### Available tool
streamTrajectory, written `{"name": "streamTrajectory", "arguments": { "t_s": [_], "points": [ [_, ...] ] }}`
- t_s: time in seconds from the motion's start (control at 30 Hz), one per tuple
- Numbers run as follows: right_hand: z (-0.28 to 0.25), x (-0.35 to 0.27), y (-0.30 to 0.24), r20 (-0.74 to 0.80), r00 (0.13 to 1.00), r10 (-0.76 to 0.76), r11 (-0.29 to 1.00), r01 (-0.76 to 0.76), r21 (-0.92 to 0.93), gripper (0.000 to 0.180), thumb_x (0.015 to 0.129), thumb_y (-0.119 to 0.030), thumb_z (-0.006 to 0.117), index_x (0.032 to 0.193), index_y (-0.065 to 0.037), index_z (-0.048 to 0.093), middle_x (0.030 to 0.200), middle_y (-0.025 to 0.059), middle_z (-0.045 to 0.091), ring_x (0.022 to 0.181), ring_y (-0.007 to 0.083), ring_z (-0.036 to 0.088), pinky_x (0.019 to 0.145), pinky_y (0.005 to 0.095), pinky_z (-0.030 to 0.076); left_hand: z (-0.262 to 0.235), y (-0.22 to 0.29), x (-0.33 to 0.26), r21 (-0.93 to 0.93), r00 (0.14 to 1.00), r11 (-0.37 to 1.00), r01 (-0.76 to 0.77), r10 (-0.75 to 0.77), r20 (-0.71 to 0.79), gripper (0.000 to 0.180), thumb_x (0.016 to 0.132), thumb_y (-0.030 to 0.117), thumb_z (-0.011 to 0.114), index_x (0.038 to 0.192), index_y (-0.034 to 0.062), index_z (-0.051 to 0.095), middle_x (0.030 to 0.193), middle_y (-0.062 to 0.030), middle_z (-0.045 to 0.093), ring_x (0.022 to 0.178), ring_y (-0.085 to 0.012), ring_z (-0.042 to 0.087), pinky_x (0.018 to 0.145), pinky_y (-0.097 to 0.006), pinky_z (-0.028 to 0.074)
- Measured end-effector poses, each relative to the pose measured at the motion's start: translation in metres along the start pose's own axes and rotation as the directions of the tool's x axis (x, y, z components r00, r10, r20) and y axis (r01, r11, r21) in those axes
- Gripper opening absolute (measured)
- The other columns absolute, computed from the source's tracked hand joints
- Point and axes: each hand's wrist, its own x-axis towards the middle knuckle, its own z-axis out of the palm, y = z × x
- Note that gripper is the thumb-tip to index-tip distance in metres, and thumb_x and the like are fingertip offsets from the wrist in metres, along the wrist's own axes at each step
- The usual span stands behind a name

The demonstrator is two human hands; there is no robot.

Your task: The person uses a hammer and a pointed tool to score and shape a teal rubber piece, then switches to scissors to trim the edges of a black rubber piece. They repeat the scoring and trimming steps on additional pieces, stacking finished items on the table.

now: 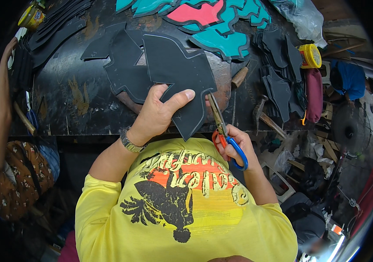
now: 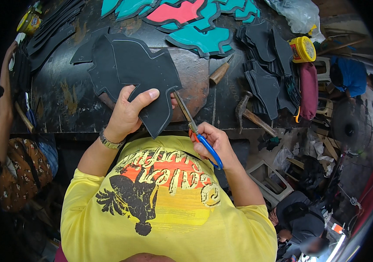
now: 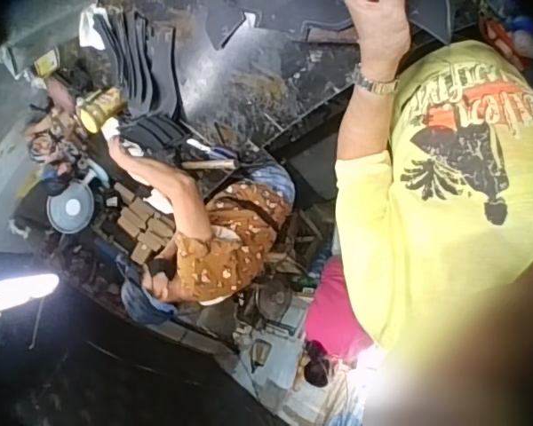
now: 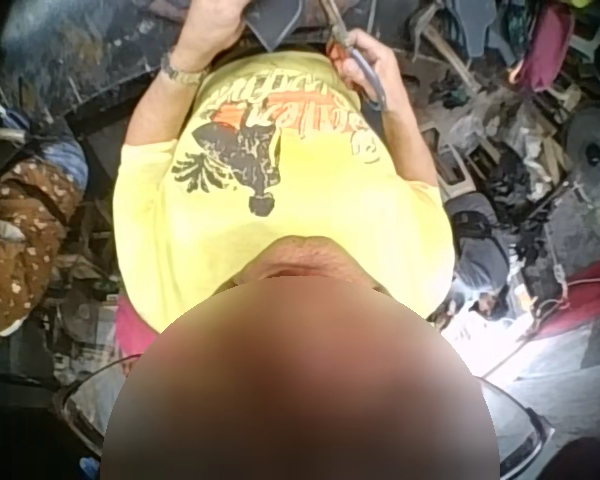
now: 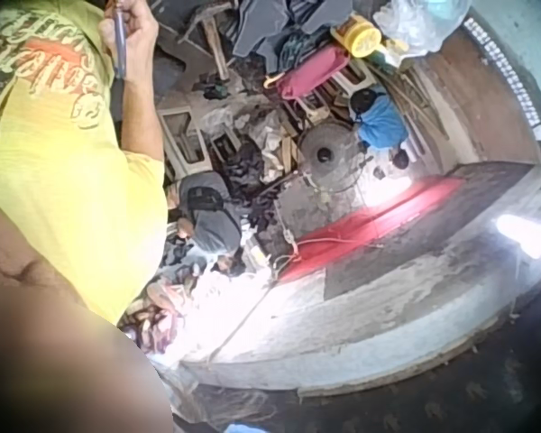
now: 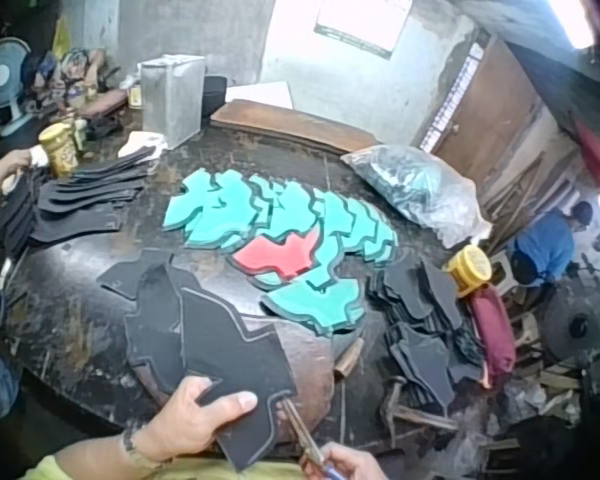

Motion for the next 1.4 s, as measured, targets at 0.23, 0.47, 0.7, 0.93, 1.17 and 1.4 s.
{"name": "streamTrajectory", "arguments": {
  "t_s": [0.23,0.47,0.7,0.93,1.17,1.4],
  "points": [
    [-0.004,0.0,0.006,0.024,1.0,-0.012,0.998,0.01,0.061,0.043,0.089,-0.038,0.077,0.104,-0.003,0.06,0.075,-0.0003,0.056,0.053,0.0037,0.048,0.048,0.0185,0.035,0.0,0.002,0.0,0.016,1.0,1.0,0.013,-0.014,0.023,0.026,0.099,0.014,0.064,0.115,-0.0068,0.069,0.103,-0.0132,0.075,0.09,-0.0172,0.074,0.079,-0.029,0.061],
    [-0.007,-0.002,0.01,0.044,0.999,0.008,0.996,-0.013,0.094,0.029,0.09,-0.013,0.079,0.107,-0.002,0.058,0.09,-0.0012,0.056,0.067,0.0011,0.052,0.052,0.018,0.041,-0.001,0.0,0.002,0.011,1.0,1.0,-0.015,0.015,0.004,0.024,0.099,0.016,0.067,0.11,-0.0055,0.072,0.099,-0.01,0.076,0.083,-0.0126,0.074,0.074,-0.024,0.06],
    [-0.002,0.002,0.008,0.043,0.998,-0.05,0.997,0.047,0.06,0.029,0.089,-0.01,0.078,0.108,-0.002,0.058,0.093,-0.0005,0.056,0.072,0.0008,0.049,0.059,0.0177,0.041,-0.004,0.001,0.004,0.035,0.999,0.999,-0.031,0.03,0.03,0.023,0.099,0.017,0.069,0.107,-0.0047,0.072,0.097,-0.0084,0.076,0.081,-0.0117,0.072,0.071,-0.024,0.059],
    [-0.003,0.001,0.008,0.004,0.999,0.042,0.997,-0.042,0.06,0.028,0.087,-0.008,0.08,0.106,-0.002,0.059,0.088,-0.0032,0.055,0.072,-0.0006,0.049,0.063,0.0169,0.04,-0.01,0.003,0.005,0.141,1.0,0.99,-0.013,0.011,0.016,0.025,0.099,0.009,0.062,0.118,-0.0079,0.066,0.108,-0.0181,0.074,0.095,-0.0246,0.076,0.083,-0.034,0.063],
    [0.001,0.004,0.01,-0.01,1.0,-0.011,0.998,0.011,0.067,0.031,0.086,-0.011,0.083,0.103,-0.004,0.059,0.087,-0.0036,0.055,0.073,-0.0012,0.048,0.064,0.0164,0.04,-0.011,0.002,0.007,0.151,0.999,0.988,-0.037,0.034,0.023,0.024,0.099,0.008,0.063,0.117,-0.0071,0.067,0.106,-0.0173,0.075,0.092,-0.0225,0.076,0.081,-0.032,0.063],
    [-0.001,0.002,0.005,-0.007,0.999,0.042,0.999,-0.042,-0.003,0.03,0.086,-0.01,0.082,0.105,-0.003,0.059,0.089,-0.0035,0.055,0.076,0.0004,0.049,0.069,0.018,0.043,-0.011,0.001,0.007,0.142,0.999,0.988,-0.052,0.05,0.016,0.023,0.099,0.008,0.064,0.115,-0.0065,0.068,0.105,-0.0161,0.075,0.09,-0.0206,0.076,0.08,-0.031,0.063]
  ]
}}
